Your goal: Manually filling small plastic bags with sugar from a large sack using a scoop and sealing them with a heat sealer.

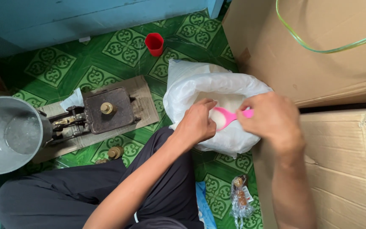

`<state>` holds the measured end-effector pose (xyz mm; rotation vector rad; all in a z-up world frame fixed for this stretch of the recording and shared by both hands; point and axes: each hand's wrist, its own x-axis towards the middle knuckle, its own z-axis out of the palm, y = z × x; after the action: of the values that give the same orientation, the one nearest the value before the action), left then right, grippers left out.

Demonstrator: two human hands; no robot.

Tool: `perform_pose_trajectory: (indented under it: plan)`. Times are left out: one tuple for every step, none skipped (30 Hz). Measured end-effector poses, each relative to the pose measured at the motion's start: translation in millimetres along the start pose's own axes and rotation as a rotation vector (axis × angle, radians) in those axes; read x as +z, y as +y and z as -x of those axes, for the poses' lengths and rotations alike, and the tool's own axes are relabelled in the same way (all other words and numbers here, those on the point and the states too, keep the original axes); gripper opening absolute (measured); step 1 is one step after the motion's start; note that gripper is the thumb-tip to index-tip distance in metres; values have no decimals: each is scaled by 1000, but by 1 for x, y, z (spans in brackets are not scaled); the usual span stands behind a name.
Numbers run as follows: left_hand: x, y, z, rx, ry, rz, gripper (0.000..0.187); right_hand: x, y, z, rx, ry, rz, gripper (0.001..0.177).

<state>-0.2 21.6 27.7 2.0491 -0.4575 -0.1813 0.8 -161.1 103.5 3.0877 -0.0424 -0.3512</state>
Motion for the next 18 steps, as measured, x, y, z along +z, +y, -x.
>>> perform_pose_trajectory:
  plan:
    - [-2, 1, 2, -3, 2, -1, 48, -2, -12, 3, -4, -1, -1, 27]
    - [-3, 2, 3, -17, -5, -10, 50, -5, -23, 7, -27, 8, 52, 23]
    - [-5, 3, 5, -31, -14, -20, 52, -7, -35, 10, -49, 16, 104, 24]
    - [-8, 8, 8, -35, -13, -21, 52, -9, -45, 15, -53, 14, 102, 24]
    - [-12, 12, 10, -70, -20, -2, 52, -12, -54, 20, -120, 54, 148, 16]
    - [-16, 16, 13, -105, -27, 18, 52, -15, -64, 25, -188, 95, 194, 14]
    - [-21, 20, 13, -106, -25, 16, 52, -24, -68, 23, -190, 96, 193, 14]
    - [-26, 23, 14, -166, -120, -5, 56, -34, -73, 20, -107, -43, 235, 12]
    - [-32, 26, 15, -227, -212, -28, 61, -44, -78, 17, -22, -179, 276, 14]
    - [-37, 28, 17, -229, -209, -31, 61, -47, -61, 29, -26, -177, 275, 14]
    - [-41, 31, 20, -237, -207, -31, 61, -50, -45, 41, -288, 190, 1, 7]
    - [-46, 33, 22, -246, -206, -31, 61, -53, -29, 53, -536, 564, -277, 20]
    - [-52, 36, 26, -248, -200, -32, 61, -68, -25, 47, -542, 564, -278, 20]
    - [-58, 38, 31, -262, -189, -23, 60, -83, -21, 42, -146, 104, -125, 17]
    - [-63, 41, 34, -272, -184, -13, 59, -98, -16, 37, 289, -323, 26, 25]
    - [-66, 40, 38, -271, -184, -12, 59, -84, -6, 36, 289, -322, 27, 25]
    - [-68, 39, 42, -287, -154, 6, 59, -70, 4, 34, 334, -319, 8, 26]
    - [-71, 38, 46, -302, -124, 25, 58, -56, 14, 33, 378, -315, -11, 27]
